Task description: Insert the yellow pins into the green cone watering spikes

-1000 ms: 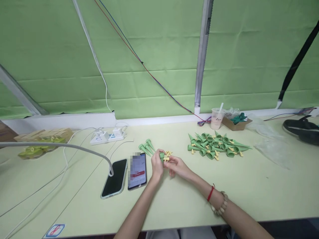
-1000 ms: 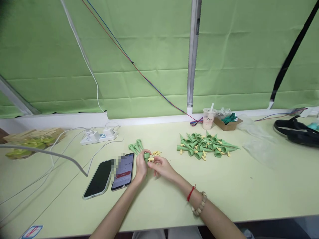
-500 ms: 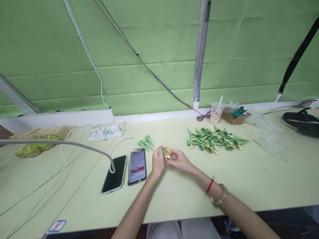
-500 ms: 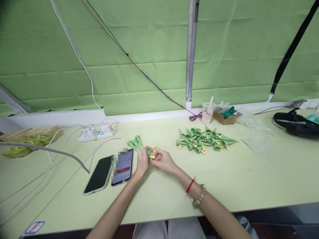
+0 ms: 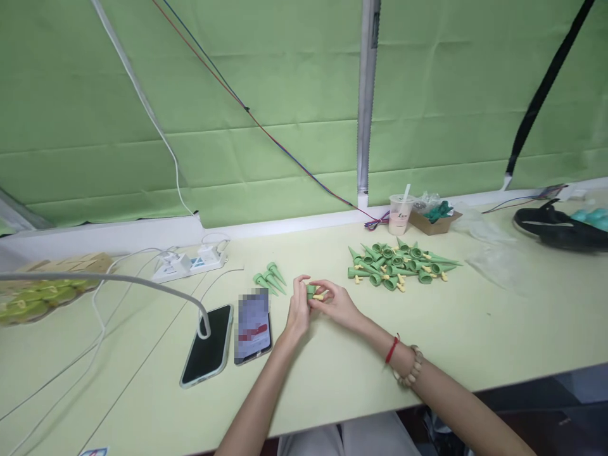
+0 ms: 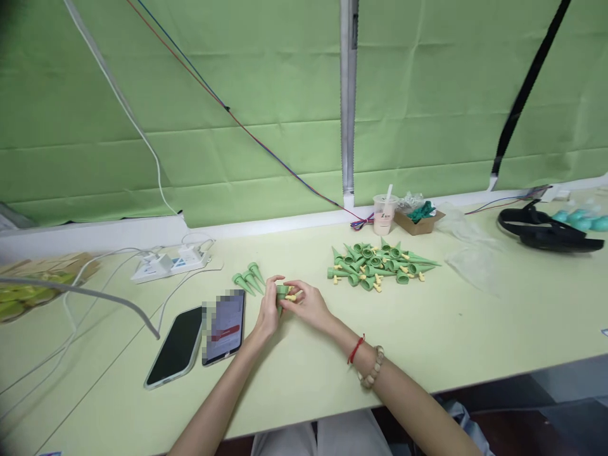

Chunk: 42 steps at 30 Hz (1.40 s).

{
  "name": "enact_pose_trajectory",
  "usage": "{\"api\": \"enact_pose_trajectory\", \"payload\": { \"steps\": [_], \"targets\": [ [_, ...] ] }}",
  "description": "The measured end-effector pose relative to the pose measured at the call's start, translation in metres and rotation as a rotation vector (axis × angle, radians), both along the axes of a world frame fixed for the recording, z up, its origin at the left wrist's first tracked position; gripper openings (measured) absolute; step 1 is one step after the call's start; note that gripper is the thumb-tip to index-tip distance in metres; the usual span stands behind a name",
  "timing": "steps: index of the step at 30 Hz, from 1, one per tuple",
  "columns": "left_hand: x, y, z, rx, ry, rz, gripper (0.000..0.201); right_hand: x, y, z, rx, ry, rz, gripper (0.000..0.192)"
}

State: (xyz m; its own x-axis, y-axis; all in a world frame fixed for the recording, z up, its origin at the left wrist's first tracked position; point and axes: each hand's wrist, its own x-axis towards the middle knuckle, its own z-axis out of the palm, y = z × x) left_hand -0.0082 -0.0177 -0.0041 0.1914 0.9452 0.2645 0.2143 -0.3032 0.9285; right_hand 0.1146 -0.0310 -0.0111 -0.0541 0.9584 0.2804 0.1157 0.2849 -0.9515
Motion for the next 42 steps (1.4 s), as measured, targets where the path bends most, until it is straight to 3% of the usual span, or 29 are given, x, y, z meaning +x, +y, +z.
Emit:
{"api": "enact_pose_trajectory", "payload": {
  "steps": [4, 7, 10, 13, 16, 20, 23, 29, 37, 42],
  "targets": [
    [0.003, 0.003, -0.006, 0.035, 0.024, -0.031, 0.046, 0.009, 0.008, 0.004, 0.052, 0.051, -0.132, 0.032],
    [0.003, 0.007, -0.008, 0.110, 0.126, 0.050, 0.046, 0.023, 0.014, 0.011, 0.105, 0.103, -0.263, 0.032],
    [0.001, 0.010, -0.007, 0.225, 0.277, 0.170, 0.042, 0.044, 0.020, 0.014, 0.233, 0.109, -0.512, 0.034],
    [-0.003, 0.014, -0.008, 0.317, 0.481, 0.348, 0.039, 0.068, 0.027, 0.010, 0.361, -0.045, -0.726, 0.033],
    [-0.009, 0.020, -0.013, 0.301, 0.647, 0.487, 0.039, 0.086, 0.032, 0.003, 0.379, -0.227, -0.877, 0.032],
    [-0.015, 0.027, -0.022, 0.290, 0.802, 0.491, 0.040, 0.099, 0.032, -0.002, 0.431, -0.339, -1.012, 0.032],
    [-0.017, 0.029, -0.026, 0.276, 0.887, 0.461, 0.041, 0.106, 0.031, -0.004, 0.416, -0.451, -1.036, 0.030],
    [-0.017, 0.032, -0.028, 0.303, 0.915, 0.451, 0.042, 0.113, 0.032, -0.009, 0.380, -0.658, -0.950, 0.026],
    [-0.017, 0.032, -0.027, 0.314, 0.916, 0.361, 0.042, 0.109, 0.030, -0.010, 0.384, -0.751, -0.825, 0.027],
    [-0.014, 0.030, -0.026, 0.360, 0.885, 0.413, 0.041, 0.102, 0.031, -0.012, 0.344, -0.841, -0.740, 0.030]
  ]
}}
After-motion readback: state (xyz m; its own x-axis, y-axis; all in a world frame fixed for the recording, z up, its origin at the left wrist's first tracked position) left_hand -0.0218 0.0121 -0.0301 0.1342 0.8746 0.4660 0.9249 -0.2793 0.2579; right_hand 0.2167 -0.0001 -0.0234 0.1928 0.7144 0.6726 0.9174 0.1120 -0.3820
